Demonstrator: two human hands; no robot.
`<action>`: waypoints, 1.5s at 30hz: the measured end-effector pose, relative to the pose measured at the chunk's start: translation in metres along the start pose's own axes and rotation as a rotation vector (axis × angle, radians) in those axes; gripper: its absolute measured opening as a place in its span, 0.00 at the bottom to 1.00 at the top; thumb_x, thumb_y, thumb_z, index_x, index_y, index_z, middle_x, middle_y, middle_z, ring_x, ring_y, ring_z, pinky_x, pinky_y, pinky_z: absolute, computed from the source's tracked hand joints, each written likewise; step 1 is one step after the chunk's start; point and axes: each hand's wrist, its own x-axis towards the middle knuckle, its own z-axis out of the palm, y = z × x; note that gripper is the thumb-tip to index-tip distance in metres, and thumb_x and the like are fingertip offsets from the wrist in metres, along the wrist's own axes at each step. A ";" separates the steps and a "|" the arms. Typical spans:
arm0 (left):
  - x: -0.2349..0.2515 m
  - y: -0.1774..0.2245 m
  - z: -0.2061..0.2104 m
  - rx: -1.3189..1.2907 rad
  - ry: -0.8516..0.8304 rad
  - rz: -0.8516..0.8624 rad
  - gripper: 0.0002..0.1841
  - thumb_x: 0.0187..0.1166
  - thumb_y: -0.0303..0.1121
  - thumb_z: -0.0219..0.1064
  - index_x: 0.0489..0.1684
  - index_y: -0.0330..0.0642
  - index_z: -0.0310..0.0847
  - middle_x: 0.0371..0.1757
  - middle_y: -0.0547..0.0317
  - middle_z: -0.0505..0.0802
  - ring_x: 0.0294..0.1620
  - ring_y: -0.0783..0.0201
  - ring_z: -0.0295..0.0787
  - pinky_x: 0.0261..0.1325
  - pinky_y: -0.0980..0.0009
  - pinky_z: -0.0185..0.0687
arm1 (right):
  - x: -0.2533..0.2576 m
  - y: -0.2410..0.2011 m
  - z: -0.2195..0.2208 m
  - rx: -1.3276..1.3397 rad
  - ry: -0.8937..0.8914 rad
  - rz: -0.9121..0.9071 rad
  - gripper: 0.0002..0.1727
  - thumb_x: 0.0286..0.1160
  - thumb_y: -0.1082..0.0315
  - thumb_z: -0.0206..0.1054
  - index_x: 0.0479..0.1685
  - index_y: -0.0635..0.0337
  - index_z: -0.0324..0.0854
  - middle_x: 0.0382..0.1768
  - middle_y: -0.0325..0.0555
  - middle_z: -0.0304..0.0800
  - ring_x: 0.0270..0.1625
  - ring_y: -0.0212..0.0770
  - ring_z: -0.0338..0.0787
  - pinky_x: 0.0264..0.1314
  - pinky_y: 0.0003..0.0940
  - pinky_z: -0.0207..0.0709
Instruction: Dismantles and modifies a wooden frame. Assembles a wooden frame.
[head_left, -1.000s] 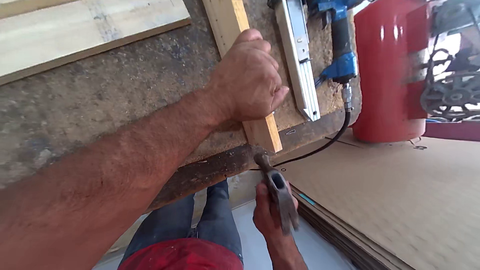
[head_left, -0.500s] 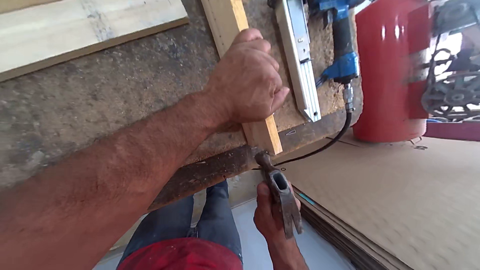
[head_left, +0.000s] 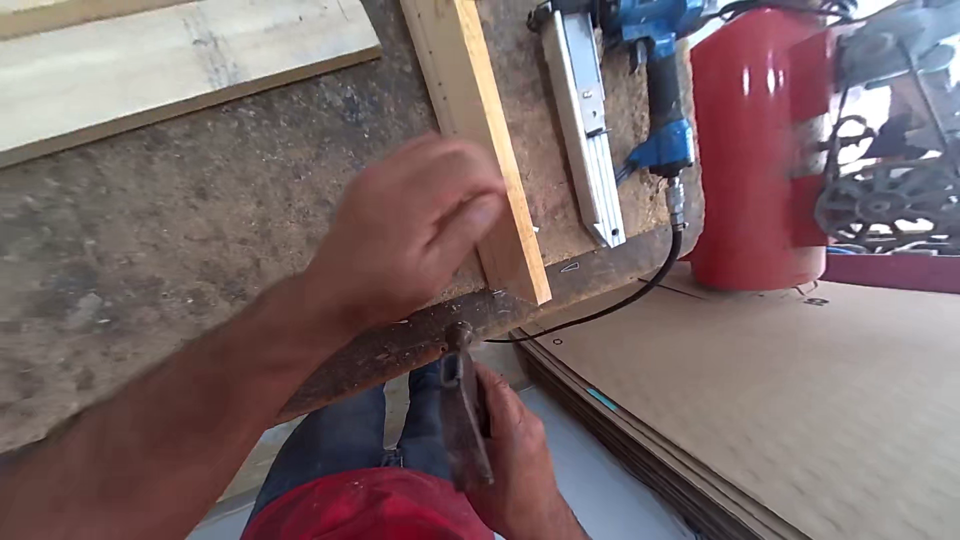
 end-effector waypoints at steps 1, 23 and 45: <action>-0.030 0.004 -0.005 0.010 0.055 -0.117 0.17 0.89 0.35 0.54 0.57 0.37 0.88 0.59 0.53 0.92 0.64 0.62 0.88 0.70 0.59 0.85 | 0.002 -0.004 -0.003 0.006 -0.011 -0.020 0.26 0.74 0.58 0.71 0.67 0.66 0.83 0.48 0.46 0.95 0.42 0.34 0.95 0.41 0.35 0.92; -0.183 0.047 0.046 -0.267 -0.362 -0.708 0.21 0.88 0.53 0.55 0.62 0.54 0.89 0.56 0.68 0.93 0.55 0.71 0.91 0.61 0.62 0.90 | 0.034 -0.023 -0.031 -0.180 0.085 0.055 0.12 0.79 0.57 0.67 0.52 0.52 0.83 0.28 0.32 0.88 0.29 0.29 0.88 0.31 0.33 0.87; -0.137 0.086 0.116 -1.038 0.521 -1.151 0.22 0.97 0.44 0.41 0.65 0.42 0.79 0.21 0.60 0.77 0.09 0.68 0.69 0.11 0.73 0.76 | 0.197 -0.005 -0.062 -0.104 -0.161 -0.059 0.31 0.89 0.40 0.49 0.74 0.56 0.71 0.47 0.47 0.89 0.48 0.41 0.93 0.49 0.48 0.88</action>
